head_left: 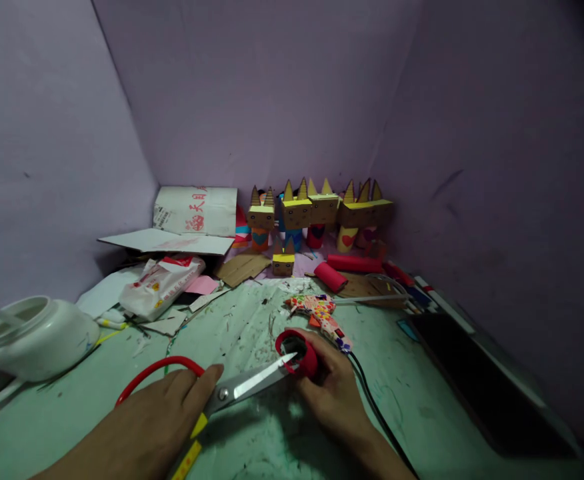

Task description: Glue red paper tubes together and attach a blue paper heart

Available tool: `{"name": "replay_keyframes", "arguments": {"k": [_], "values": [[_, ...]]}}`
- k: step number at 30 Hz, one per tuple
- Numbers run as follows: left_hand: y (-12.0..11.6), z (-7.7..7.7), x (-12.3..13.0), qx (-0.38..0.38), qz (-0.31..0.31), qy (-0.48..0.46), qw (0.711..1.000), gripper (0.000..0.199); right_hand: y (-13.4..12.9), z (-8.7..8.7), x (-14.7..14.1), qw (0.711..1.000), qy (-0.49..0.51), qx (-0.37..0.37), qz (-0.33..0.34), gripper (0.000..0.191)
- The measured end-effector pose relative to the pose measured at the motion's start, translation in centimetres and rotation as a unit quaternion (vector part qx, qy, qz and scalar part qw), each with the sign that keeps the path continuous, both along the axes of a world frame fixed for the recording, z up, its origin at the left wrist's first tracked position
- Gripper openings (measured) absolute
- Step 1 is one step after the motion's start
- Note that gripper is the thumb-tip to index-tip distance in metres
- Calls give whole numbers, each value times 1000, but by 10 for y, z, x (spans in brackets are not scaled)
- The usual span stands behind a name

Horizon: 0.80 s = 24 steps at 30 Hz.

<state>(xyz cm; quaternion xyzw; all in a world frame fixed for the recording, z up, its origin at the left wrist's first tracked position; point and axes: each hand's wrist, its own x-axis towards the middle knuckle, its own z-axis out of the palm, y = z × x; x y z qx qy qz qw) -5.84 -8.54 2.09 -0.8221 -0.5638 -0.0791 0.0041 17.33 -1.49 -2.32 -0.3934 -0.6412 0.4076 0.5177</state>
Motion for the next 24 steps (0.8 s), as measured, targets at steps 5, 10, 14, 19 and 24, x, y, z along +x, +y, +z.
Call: {"name": "replay_keyframes", "arguments": {"k": [5,10,14,19,24], "values": [[5,2,2,51,-11,66,996,60,4,6,2,996,18,-78,-35,32],[12,7,-2,40,-15,71,997,59,5,11,2,995,35,-90,-25,34],[16,12,3,-26,-23,61,998,57,4,8,-2,997,33,-66,-22,36],[21,13,11,-58,-36,70,995,59,5,1,-5,999,10,-37,-31,42],[22,3,14,-80,-42,6,996,59,6,-3,-6,998,13,-23,-49,39]]}}
